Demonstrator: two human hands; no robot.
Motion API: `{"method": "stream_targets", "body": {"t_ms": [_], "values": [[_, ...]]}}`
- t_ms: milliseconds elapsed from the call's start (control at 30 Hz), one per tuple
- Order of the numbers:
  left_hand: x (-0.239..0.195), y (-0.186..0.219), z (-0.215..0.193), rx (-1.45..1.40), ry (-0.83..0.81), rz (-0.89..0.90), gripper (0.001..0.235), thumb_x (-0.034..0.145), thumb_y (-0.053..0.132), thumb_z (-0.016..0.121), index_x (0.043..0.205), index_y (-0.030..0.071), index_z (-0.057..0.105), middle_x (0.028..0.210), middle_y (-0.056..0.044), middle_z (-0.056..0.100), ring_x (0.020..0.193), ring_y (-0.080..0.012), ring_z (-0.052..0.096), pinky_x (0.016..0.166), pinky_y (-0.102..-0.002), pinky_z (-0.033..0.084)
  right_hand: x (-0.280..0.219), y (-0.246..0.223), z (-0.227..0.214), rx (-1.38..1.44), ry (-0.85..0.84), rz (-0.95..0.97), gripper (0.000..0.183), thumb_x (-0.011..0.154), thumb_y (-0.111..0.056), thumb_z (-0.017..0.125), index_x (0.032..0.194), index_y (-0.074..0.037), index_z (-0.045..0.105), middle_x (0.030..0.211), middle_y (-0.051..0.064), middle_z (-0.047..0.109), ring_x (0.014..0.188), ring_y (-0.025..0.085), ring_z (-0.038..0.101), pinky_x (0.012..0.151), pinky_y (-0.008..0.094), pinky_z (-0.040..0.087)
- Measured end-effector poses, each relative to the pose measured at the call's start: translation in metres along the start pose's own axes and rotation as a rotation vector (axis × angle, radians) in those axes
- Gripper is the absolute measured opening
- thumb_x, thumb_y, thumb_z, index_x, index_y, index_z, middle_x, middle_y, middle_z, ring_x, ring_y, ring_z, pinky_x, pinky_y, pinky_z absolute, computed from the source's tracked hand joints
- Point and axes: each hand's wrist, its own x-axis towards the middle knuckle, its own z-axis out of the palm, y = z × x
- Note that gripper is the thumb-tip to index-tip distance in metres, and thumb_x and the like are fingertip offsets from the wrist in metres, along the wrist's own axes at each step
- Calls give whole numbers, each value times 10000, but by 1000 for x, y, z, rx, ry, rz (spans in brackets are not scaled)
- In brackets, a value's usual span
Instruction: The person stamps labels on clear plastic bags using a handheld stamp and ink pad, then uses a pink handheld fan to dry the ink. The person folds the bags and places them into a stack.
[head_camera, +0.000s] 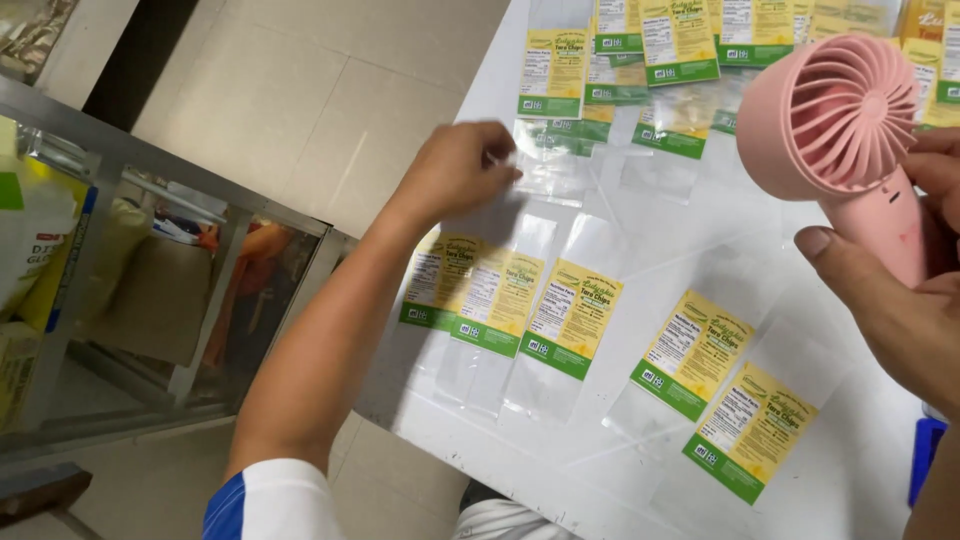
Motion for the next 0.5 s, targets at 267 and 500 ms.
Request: {"method": "stream_targets", "body": {"t_ms": [267,500], "values": [[85,21,28,-55,280,-335,777,778,416,880,1350,151,426,1305,-171,518,1240,-404,496,997,-497,494,14,1,8,48,38,-58,547,942,143,758,1400,253,479,1571,345,363,1455,467,457,1090,474,428],[83,34,38,-54,275,-337,1246,651,308,1014,1555,137,173,1405,-233,373,1239,-441,436,930,-497,544,55,-7,21,-91,46,-113,465,983,22,854,1323,248,631,1436,332,458,1228,402,558,856,412,501]]}}
